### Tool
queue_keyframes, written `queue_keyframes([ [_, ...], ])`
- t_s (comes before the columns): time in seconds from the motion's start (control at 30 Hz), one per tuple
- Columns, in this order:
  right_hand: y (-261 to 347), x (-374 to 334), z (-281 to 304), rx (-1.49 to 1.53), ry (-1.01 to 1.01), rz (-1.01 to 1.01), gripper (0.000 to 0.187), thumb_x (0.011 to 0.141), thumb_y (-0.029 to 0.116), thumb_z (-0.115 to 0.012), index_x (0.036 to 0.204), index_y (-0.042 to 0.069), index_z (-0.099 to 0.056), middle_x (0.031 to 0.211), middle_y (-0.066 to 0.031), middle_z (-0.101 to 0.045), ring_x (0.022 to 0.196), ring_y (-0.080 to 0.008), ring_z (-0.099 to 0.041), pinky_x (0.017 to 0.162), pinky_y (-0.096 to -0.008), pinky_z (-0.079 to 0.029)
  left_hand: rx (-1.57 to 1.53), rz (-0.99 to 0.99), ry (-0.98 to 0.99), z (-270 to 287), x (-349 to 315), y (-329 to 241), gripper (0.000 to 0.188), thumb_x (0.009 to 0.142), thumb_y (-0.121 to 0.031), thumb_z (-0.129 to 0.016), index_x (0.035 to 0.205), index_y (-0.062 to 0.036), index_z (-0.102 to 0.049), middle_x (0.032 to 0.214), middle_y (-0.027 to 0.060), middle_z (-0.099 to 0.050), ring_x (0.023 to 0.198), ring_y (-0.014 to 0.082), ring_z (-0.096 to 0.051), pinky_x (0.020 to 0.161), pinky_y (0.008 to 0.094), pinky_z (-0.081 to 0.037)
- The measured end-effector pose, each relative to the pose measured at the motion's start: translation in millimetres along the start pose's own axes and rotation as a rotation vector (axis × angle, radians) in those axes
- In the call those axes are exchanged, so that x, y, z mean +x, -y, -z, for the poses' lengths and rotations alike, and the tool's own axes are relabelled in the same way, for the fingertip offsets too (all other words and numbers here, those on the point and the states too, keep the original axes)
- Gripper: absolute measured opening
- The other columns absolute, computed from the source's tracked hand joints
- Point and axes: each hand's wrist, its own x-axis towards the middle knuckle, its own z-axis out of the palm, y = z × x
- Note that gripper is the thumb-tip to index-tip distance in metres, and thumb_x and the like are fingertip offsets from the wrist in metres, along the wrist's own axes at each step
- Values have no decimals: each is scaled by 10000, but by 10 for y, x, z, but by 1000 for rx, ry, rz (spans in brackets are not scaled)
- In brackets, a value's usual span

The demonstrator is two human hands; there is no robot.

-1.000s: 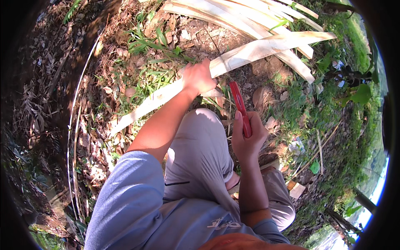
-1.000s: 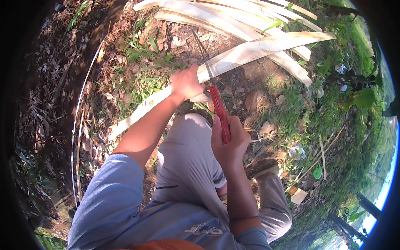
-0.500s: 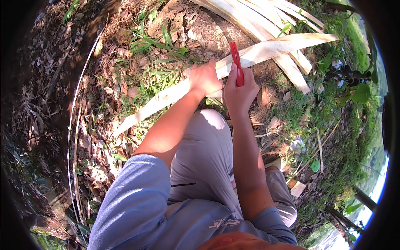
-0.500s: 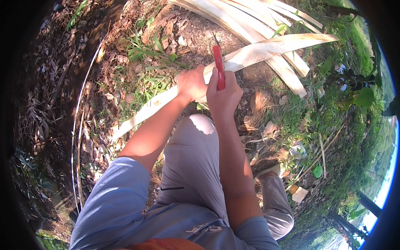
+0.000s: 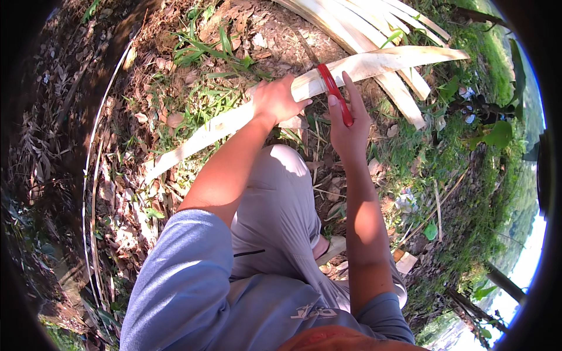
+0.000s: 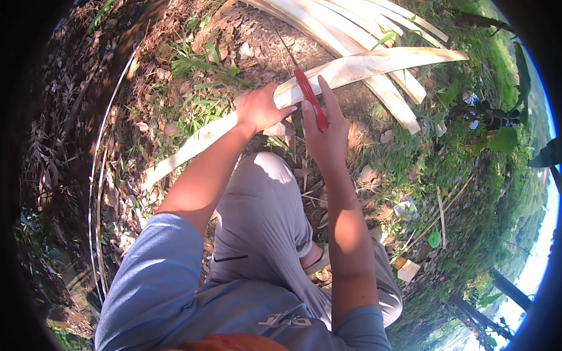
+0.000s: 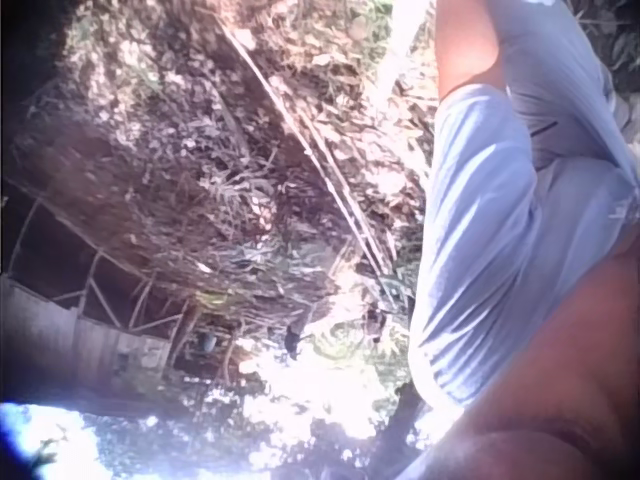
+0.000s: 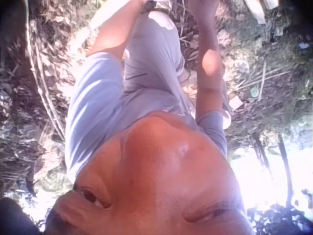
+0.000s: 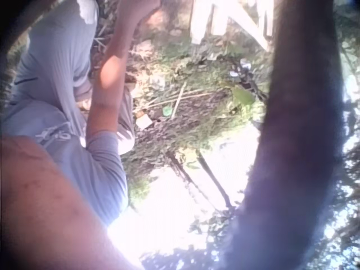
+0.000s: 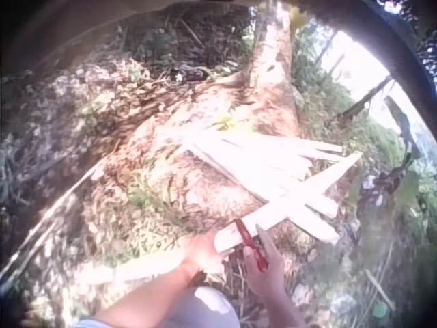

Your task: The person sits on the ground outdoors and uses a red-handled saw to cut long, thin strips of bamboo. They hold the bamboo with their left hand and saw it into shorter pieces with their right hand, placing the cut pieces on the ground nearby.

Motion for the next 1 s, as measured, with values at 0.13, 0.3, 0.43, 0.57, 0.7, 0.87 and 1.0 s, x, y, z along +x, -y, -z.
queue_keyframes([
  [0.13,-193,-78,59,6,-48,212,444,1090,153,-664,1526,68,-635,1123,-127,-813,841,-97,-687,772,-287,-550,19,-9,-6,-46,28,32,681,874,-563,-783,1371,-114,-656,1171,168,-800,1191,340,-725,1174,484,-417],
  [0.3,2,-502,430,-11,3,-2,431,1093,122,-639,1520,68,-645,1147,-104,-793,819,-69,-631,754,-233,-512,1,10,-18,-101,69,67,678,849,-538,-791,1376,-128,-673,1226,185,-783,1190,413,-698,1115,485,-474],
  [0.43,77,-1010,700,-143,30,56,431,1082,111,-608,1502,30,-657,1029,-89,-768,758,-71,-591,709,-243,-487,14,7,2,-105,87,67,651,845,-514,-794,1331,-99,-668,1223,189,-779,1196,414,-692,1105,489,-475],
  [0.57,166,-1762,1315,-254,49,-11,454,1052,137,-620,1483,-4,-659,1034,-138,-800,761,-110,-663,721,-272,-523,9,-22,-7,-102,82,93,637,874,-463,-799,1360,-89,-625,1254,188,-765,1204,404,-690,1096,487,-476],
  [0.7,317,-1930,1635,-300,58,-14,471,1084,250,-621,1448,-44,-671,1085,-178,-807,824,-154,-722,781,-297,-549,43,-82,-52,-196,81,148,642,915,-399,-798,1423,-81,-567,1322,188,-730,1233,391,-685,1083,492,-498],
  [0.87,58,-1185,969,-87,28,-16,397,1087,106,-593,1450,-34,-674,1256,-192,-789,1035,-173,-741,915,-305,-555,6,-124,-105,-275,61,143,690,923,-423,-795,1455,-63,-542,1396,204,-683,1268,391,-680,1067,513,-536],
  [1.0,-158,-389,270,-15,-22,93,411,1077,66,-631,1485,49,-676,1224,-140,-801,914,-87,-694,837,-267,-549,29,-151,-87,-97,-26,-41,782,916,-508,-793,1479,-36,-525,1412,214,-662,1268,396,-676,1061,482,-552],
])
